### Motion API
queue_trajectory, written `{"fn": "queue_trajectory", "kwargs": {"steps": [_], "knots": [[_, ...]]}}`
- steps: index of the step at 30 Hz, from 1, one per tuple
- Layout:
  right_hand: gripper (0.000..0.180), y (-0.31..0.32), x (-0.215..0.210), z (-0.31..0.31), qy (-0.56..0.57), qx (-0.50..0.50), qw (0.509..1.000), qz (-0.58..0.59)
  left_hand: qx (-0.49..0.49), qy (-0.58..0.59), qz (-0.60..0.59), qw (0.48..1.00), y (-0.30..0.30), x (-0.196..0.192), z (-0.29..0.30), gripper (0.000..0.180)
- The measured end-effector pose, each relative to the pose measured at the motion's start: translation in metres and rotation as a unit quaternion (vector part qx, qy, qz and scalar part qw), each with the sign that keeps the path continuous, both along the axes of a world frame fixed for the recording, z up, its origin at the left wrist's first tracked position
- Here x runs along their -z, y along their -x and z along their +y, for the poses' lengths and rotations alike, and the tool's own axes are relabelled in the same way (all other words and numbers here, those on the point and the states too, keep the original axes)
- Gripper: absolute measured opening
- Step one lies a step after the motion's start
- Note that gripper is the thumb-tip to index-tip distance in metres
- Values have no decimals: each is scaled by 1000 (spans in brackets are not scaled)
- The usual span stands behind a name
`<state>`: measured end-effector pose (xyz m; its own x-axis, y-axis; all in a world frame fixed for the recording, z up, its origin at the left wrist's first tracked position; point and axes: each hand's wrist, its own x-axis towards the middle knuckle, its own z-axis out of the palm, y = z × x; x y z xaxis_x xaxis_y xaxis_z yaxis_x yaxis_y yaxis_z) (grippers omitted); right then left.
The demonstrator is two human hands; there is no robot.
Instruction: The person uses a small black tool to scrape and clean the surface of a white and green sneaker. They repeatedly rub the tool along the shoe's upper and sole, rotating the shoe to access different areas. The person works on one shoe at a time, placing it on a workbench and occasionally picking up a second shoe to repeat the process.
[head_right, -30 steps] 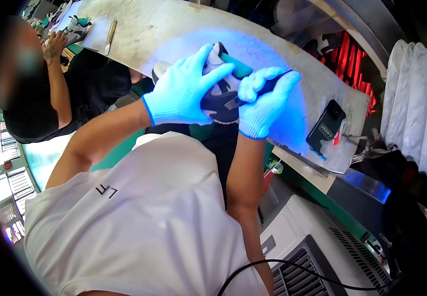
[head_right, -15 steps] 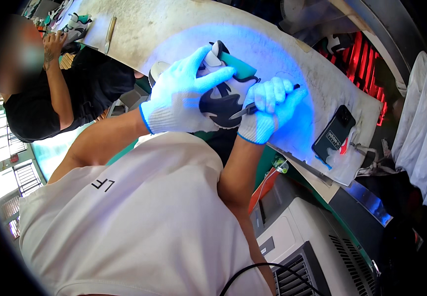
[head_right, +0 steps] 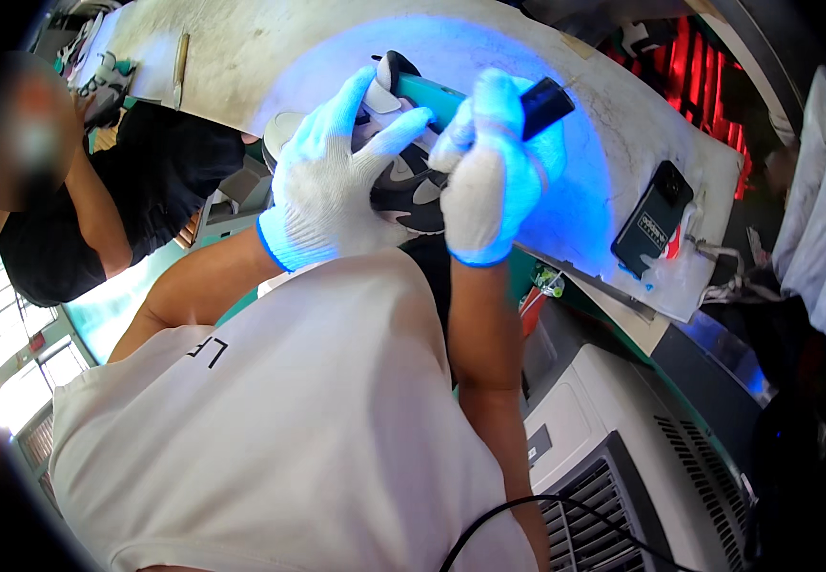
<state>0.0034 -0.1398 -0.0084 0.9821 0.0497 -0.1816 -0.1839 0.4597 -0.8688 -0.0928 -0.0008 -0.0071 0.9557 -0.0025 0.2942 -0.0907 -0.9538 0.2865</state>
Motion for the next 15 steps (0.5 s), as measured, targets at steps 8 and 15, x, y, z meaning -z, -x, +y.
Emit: {"fn": "queue_trajectory", "kwargs": {"steps": [8, 15], "knots": [[23, 33, -19, 26, 133, 73, 986, -76, 24, 44, -61, 997, 14, 20, 0, 106], [18, 23, -22, -8, -4, -69, 996, -64, 49, 3, -38, 998, 18, 12, 8, 119]]}}
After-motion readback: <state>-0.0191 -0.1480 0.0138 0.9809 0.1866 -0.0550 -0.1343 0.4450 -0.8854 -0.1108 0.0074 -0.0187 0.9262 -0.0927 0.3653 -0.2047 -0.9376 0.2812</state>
